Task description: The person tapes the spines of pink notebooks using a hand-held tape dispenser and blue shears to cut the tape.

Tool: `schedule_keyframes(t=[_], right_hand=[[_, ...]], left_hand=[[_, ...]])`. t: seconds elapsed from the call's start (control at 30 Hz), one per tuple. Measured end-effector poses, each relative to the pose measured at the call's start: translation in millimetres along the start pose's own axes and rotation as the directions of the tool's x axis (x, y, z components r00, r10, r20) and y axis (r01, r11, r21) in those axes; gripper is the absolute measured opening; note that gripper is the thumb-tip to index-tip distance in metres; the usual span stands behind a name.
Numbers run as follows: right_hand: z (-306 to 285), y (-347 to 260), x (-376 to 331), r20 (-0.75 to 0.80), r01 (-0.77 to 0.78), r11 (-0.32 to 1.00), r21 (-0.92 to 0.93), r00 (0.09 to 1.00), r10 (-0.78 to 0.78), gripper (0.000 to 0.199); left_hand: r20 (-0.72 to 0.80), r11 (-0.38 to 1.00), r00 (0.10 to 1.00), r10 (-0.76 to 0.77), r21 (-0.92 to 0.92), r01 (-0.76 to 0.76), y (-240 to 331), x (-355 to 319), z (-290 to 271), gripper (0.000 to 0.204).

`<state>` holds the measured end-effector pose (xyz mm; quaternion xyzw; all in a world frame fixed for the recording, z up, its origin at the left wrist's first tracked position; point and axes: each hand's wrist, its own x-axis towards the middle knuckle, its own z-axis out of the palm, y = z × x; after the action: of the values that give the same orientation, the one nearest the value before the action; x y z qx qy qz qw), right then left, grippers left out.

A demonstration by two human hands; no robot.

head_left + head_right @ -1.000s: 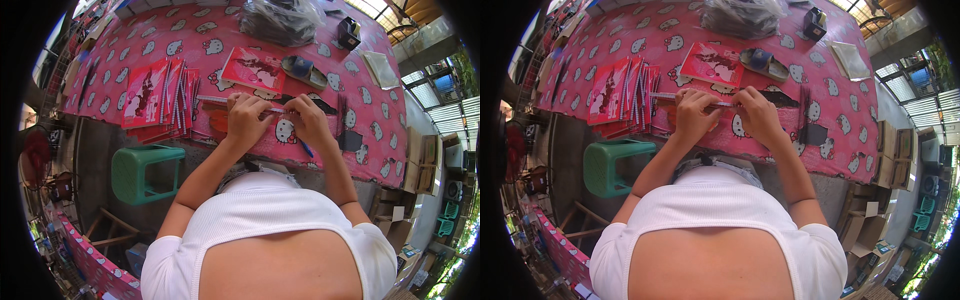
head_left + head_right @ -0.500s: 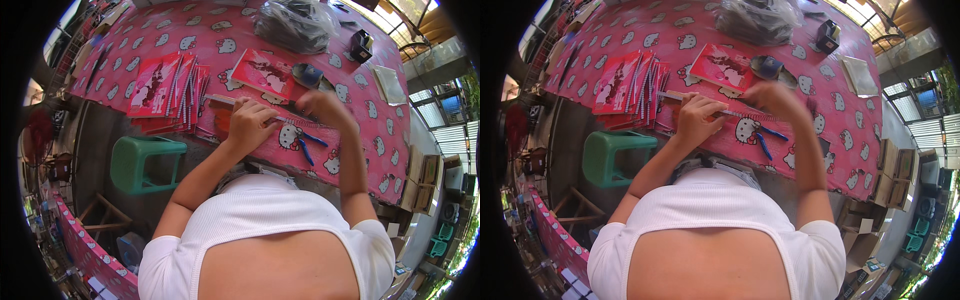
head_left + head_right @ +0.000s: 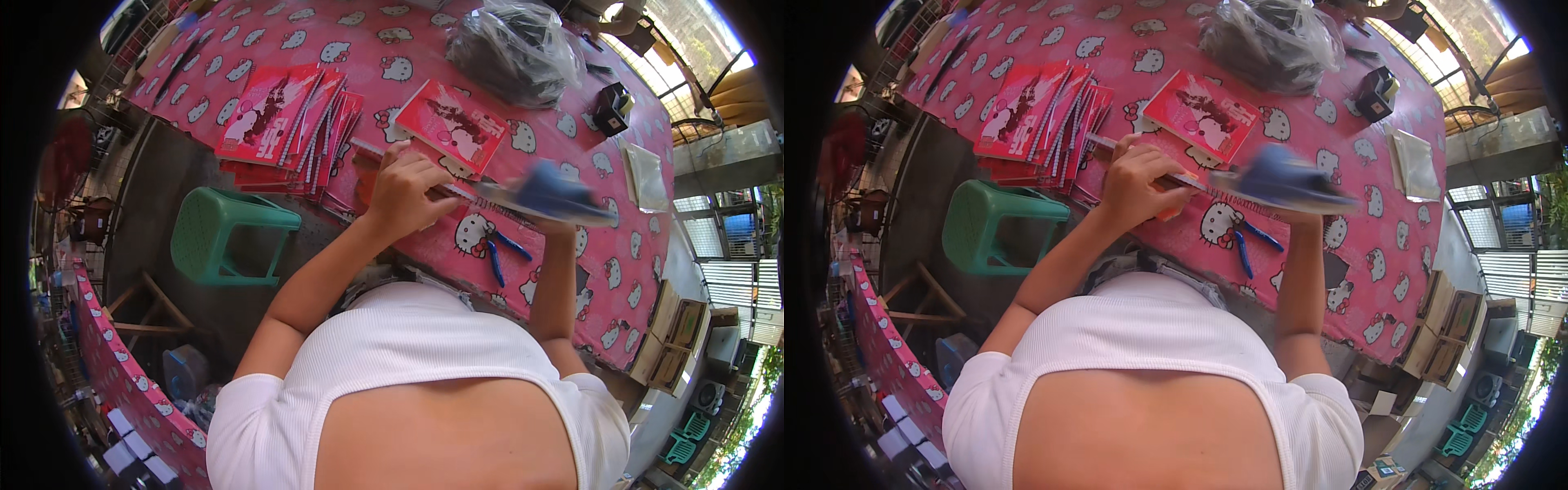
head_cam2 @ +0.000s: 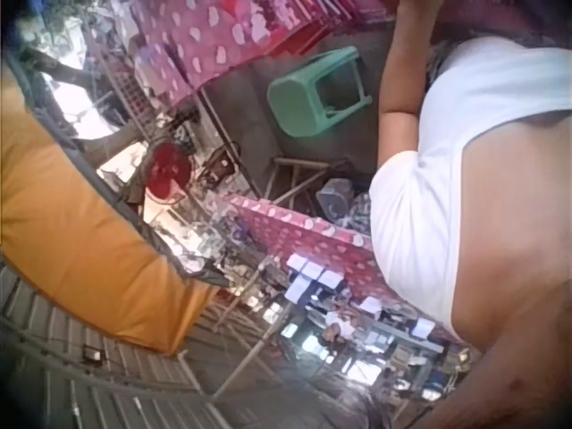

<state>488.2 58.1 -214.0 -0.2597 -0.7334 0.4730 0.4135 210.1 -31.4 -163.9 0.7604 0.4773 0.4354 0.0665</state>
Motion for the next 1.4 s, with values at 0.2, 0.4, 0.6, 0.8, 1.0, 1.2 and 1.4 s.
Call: schedule_keyframes(t=[0.2, 0.4, 0.6, 0.8, 1.0, 1.2, 1.4], right_hand=[[7.4, -14.4, 19.8, 0.107, -0.254, 0.966, 0.046, 0.963, 0.248, 0.037], [46.5, -64.5, 35.2, 0.089, -0.292, 0.792, 0.536, 0.952, 0.291, 0.046], [70.3, -61.9, 67.9, 0.113, -0.305, 0.882, 0.359, 0.952, 0.284, 0.05], [75.8, -26.7, 88.2, 0.092, -0.352, 0.935, -0.027, 0.931, 0.353, 0.039], [106.4, -41.5, 104.2, 0.098, -0.334, 0.911, 0.243, 0.942, 0.32, 0.048], [108.9, -9.6, 118.9, 0.125, -0.153, 0.951, -0.269, 0.973, 0.192, 0.057], [112.3, -21.2, 127.4, 0.137, -0.254, 0.886, -0.388, 0.935, 0.328, 0.049]], left_hand=[[0.006, 1.0, 1.0, -0.005, -0.024, 0.005, -5.9, 0.0, 2.4, 0.03], [-0.024, 0.965, 0.994, -0.106, 0.24, 0.109, -15.4, 3.9, -24.9, 0.041], [0.032, 0.972, 0.973, -0.229, 0.061, 0.226, -42.2, 0.3, -40.7, 0.039], [-0.044, 0.966, 0.965, -0.258, -0.013, 0.257, -50.5, 2.6, -51.7, 0.038], [-0.052, 0.87, 0.878, -0.475, -0.176, 0.461, -69.1, -18.0, -53.0, 0.045], [-0.042, 0.661, 0.814, -0.579, -0.608, 0.439, -80.1, -29.6, -44.2, 0.043], [0.078, 0.528, 0.775, -0.627, -0.688, 0.497, -79.2, -30.5, -54.7, 0.039]])
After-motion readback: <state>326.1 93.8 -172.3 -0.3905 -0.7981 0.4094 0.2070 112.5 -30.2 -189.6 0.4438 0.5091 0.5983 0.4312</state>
